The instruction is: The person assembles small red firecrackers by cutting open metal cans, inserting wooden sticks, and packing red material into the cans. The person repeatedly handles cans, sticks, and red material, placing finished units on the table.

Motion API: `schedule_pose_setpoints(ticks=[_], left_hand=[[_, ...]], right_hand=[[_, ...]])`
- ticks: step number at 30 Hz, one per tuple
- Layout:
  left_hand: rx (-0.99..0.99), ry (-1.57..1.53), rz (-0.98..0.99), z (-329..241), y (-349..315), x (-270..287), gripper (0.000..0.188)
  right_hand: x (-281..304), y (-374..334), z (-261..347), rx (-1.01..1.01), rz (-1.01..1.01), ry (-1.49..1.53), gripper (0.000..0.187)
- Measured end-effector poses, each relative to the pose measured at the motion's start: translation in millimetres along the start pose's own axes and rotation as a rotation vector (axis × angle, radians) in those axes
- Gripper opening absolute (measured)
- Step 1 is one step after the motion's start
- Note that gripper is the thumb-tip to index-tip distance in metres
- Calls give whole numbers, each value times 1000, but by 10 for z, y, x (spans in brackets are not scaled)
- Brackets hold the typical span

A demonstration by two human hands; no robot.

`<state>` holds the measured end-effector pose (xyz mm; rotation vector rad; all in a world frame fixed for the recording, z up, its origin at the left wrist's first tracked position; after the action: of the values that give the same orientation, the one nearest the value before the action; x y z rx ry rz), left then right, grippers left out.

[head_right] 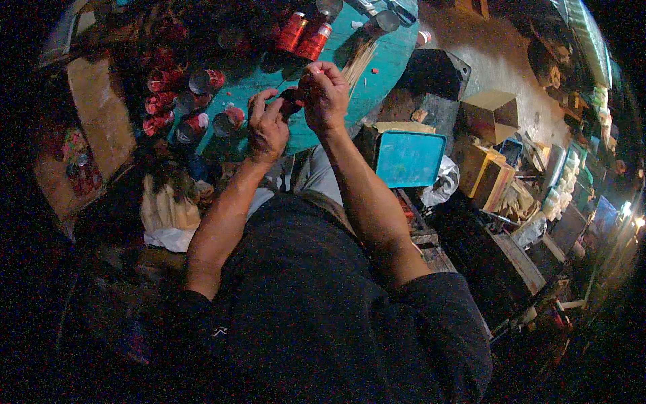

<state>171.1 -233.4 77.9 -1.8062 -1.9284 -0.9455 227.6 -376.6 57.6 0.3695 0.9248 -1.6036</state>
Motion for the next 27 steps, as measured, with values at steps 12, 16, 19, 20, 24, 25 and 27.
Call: schedule_pose_setpoints(ticks=[12,16,19,20,24,25,27], left_hand=[[-97,19,21,-276,125,72,32],[-94,26,59,-387,209,78,25],[-116,27,48,-275,141,-16,22],[-108,32,26,-224,99,-26,21],[-110,17,19,-220,47,24,19],[-121,13,21,-233,36,40,19],[-143,6,24,-250,27,61,18]], right_hand=[[219,-13,-8,85,-97,0,14],[244,-34,-44,73,-74,10,13],[241,-28,-105,77,-112,11,13],[204,-30,-112,72,-75,40,14],[120,-62,-129,117,-5,-39,14],[95,-68,-119,137,-10,-77,14],[50,-71,-85,178,-19,-152,15]])
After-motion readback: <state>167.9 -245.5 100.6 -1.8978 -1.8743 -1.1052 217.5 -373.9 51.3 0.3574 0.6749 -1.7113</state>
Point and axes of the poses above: each hand's wrist, its own y-axis towards the middle knuckle, its own x-axis out of the back of the hand, z = x × y, the point moved 8 cm from there along y, towards the middle knuckle, and after that the axes turned 1 degree about -y, right-handed, at the moved point
